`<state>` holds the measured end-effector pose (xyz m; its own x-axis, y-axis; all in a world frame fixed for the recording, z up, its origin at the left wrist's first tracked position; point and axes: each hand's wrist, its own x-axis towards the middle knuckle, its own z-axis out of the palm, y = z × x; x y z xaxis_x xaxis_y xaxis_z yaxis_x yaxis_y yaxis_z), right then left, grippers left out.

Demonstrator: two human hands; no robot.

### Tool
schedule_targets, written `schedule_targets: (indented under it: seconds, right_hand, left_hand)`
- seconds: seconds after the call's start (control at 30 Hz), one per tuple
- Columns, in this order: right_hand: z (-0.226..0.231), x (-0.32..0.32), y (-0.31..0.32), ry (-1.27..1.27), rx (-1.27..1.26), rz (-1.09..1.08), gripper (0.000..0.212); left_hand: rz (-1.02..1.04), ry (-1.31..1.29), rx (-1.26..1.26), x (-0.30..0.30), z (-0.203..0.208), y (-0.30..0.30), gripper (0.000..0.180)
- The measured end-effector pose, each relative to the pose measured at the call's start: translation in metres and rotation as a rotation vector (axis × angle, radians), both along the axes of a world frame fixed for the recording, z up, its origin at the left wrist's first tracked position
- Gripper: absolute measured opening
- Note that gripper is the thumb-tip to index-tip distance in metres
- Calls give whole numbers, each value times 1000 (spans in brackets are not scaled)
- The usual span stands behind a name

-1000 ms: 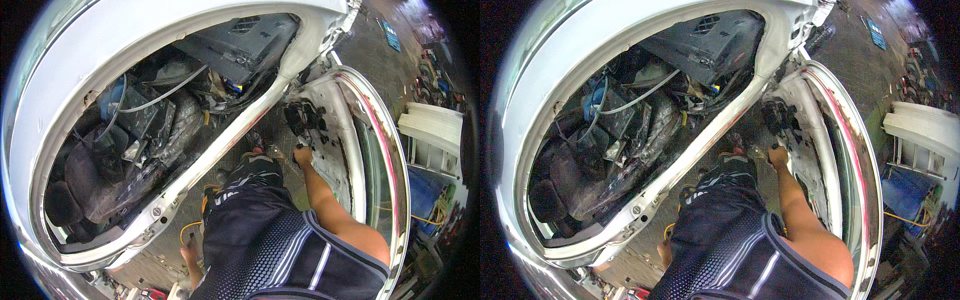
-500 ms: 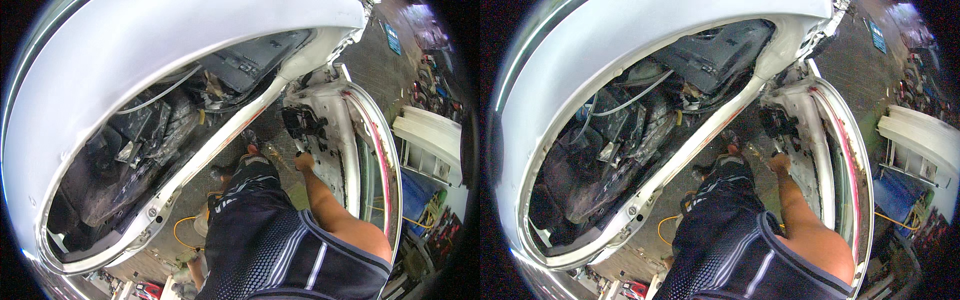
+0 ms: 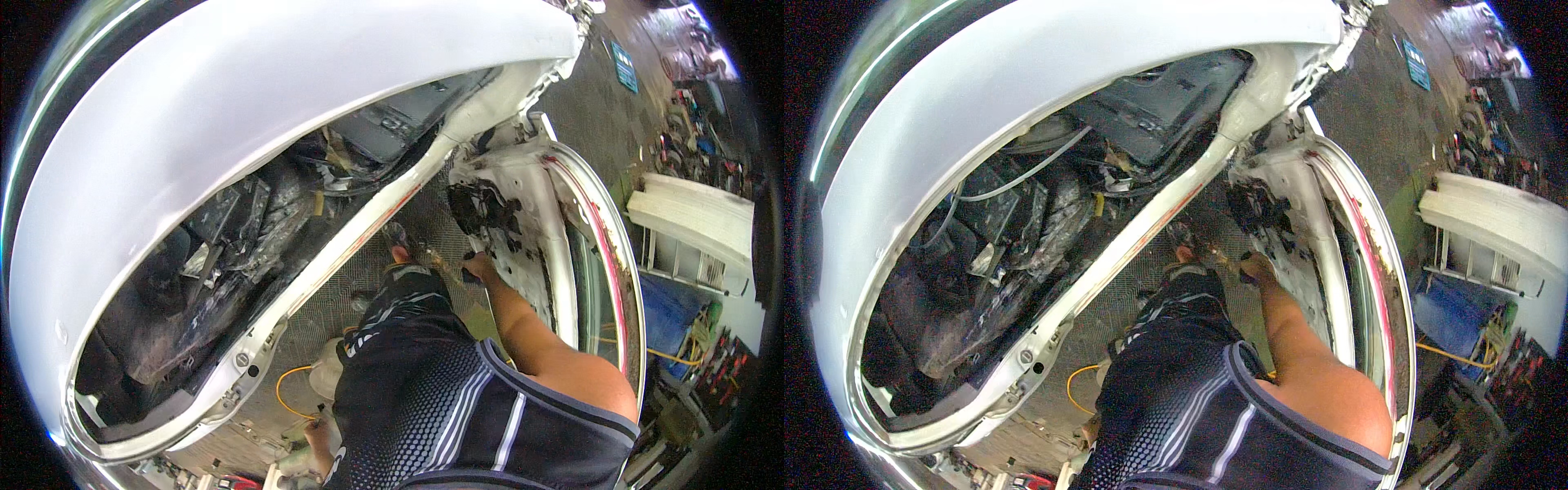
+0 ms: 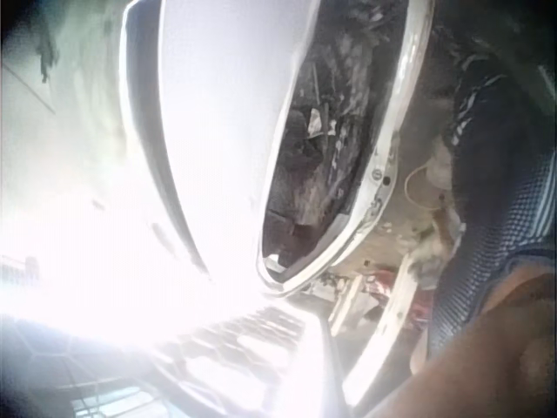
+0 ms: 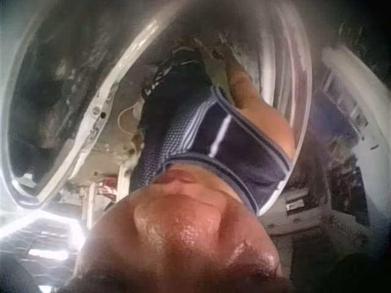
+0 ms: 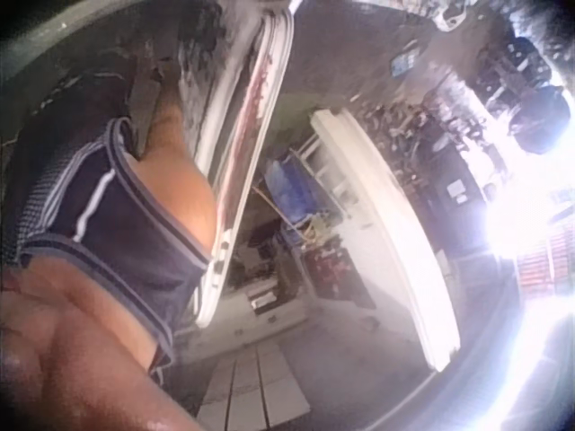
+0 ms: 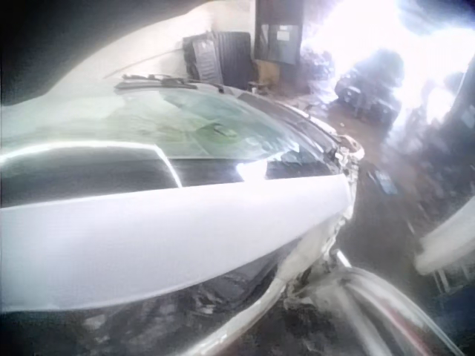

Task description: The person cleans the interior of a white car using a dark cloth and a bucket of water. They wipe the door jambs, floor mats, and interior panels, repeatedly dipping the cloth into the bucket to rinse it.

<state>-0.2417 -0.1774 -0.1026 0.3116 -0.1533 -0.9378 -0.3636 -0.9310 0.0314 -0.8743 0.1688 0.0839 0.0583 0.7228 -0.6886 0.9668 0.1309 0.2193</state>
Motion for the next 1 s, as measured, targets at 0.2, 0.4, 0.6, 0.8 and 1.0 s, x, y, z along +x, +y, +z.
schedule_targets:
  seconds: [0.2,0.4,0.6,0.8,1.0]
  right_hand:
    - [-50,5,29,-564,466,250,33]
    - [-90,23,63,-277,510,-41,79]
    - [-48,12,134,-466,298,272,94]
    - [-45,-58,189,-436,604,358,67]
    - [-31,-166,244,-282,398,909,80]
  left_hand:
    - [145,-145,5,13,-18,-18,32]
    - [242,102,131,6,-2,-85,30]
    - [478,82,-8,-60,-66,-208,41]
    - [730,105,-161,-110,-109,-342,43]
    - [1097,-1,-40,-134,-103,-380,44]
